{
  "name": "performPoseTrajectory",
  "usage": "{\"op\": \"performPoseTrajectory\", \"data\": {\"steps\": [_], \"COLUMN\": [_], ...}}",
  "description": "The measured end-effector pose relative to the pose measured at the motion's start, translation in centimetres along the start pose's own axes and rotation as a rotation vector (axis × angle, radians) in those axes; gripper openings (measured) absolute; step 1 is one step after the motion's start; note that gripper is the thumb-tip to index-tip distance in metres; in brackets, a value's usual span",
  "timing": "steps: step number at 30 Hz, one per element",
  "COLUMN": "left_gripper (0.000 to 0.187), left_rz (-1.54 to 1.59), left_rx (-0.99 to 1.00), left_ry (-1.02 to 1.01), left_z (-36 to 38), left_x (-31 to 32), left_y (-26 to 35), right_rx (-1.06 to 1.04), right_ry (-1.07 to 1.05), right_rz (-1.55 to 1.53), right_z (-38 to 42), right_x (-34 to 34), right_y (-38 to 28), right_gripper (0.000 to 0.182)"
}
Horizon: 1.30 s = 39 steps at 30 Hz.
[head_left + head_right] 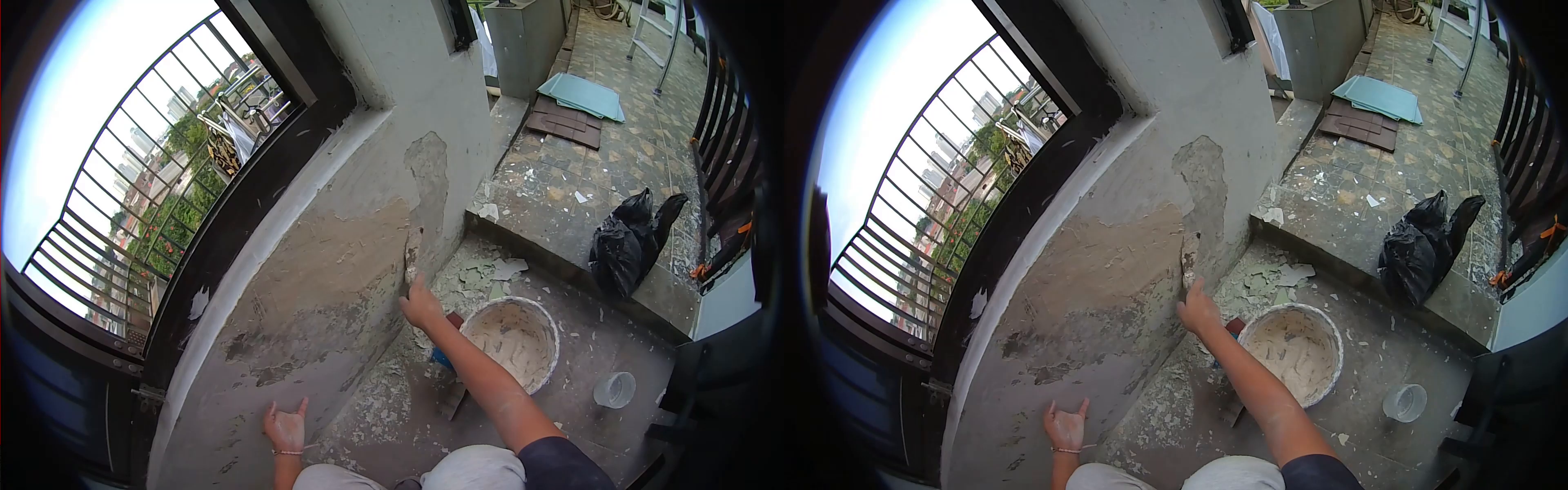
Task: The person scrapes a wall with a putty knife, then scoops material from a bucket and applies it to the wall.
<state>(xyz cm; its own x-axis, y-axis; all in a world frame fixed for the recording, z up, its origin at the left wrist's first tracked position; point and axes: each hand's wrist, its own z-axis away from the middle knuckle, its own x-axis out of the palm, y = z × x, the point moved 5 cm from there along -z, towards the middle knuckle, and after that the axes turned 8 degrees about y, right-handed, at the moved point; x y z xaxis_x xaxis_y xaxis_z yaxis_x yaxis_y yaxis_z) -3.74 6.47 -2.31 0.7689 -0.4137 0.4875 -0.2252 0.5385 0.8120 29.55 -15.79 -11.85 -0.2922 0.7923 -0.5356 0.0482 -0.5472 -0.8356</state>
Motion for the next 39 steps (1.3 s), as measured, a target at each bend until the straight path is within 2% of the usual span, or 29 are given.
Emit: {"op": "performPoseTrajectory", "data": {"steps": [2, 4, 8, 11, 14, 17, 20, 23, 28, 31, 35, 37, 39], "left_gripper": [0.043, 0.045, 0.050, 0.053, 0.055, 0.054, 0.052, 0.051, 0.052, 0.054, 0.051, 0.053, 0.059], "left_rz": [-0.007, 0.004, 0.006, -0.006, -0.010, -0.005, -0.010, -0.014, -0.016, -0.025, -0.021, -0.023, -0.029], "left_rx": [0.020, 0.015, 0.012, 0.025, 0.026, 0.015, 0.009, 0.012, 0.024, 0.022, 0.017, 0.010, 0.001], "left_ry": [0.017, 0.015, -0.006, 0.006, -0.003, 0.005, -0.003, -0.001, -0.002, 0.002, 0.053, 0.054, 0.015], "left_z": [0.2, 0.2, -0.2, -0.2, -0.2, -0.2, -0.3, -0.4, -0.5, -0.4, -0.7, -0.7, -0.7], "left_x": [0.2, 0.0, -0.1, -0.2, -0.1, -0.3, -0.2, -0.4, -0.6, -0.5, -1.1, -1.2, -1.0], "left_y": [0.2, -0.2, -0.2, -0.1, -0.1, -0.1, -0.1, -0.2, -0.3, -0.3, -0.3, -0.3, -0.3], "right_rx": [0.060, 0.034, 0.090, 0.162, 0.050, -0.072, -0.013, 0.003, 0.020, 0.040, 0.017, 0.013, 0.038], "right_ry": [-0.114, -0.133, -0.154, 0.114, 0.252, 0.247, 0.094, -0.015, -0.208, -0.193, 0.081, 0.258, 0.238], "right_rz": [0.049, -0.011, -0.113, -0.441, -0.371, -0.266, 0.093, 0.122, 0.088, 0.013, -0.189, -0.228, -0.317], "right_z": [2.2, 4.2, 5.5, 4.6, 3.9, 1.1, 0.8, 1.6, 5.1, 6.6, 5.5, 4.0, 2.9], "right_x": [3.3, 6.5, 5.0, 3.7, -2.9, -4.1, -3.6, -1.0, 5.2, 6.1, 5.2, 1.6, -2.5], "right_y": [1.8, 5.4, 7.9, 8.3, 2.1, -0.5, -3.3, -2.6, 5.7, 8.3, 7.6, 4.3, 0.3], "right_gripper": [0.075, 0.074, 0.070, 0.067, 0.068, 0.068, 0.065, 0.066, 0.066, 0.073, 0.072, 0.073, 0.067]}}
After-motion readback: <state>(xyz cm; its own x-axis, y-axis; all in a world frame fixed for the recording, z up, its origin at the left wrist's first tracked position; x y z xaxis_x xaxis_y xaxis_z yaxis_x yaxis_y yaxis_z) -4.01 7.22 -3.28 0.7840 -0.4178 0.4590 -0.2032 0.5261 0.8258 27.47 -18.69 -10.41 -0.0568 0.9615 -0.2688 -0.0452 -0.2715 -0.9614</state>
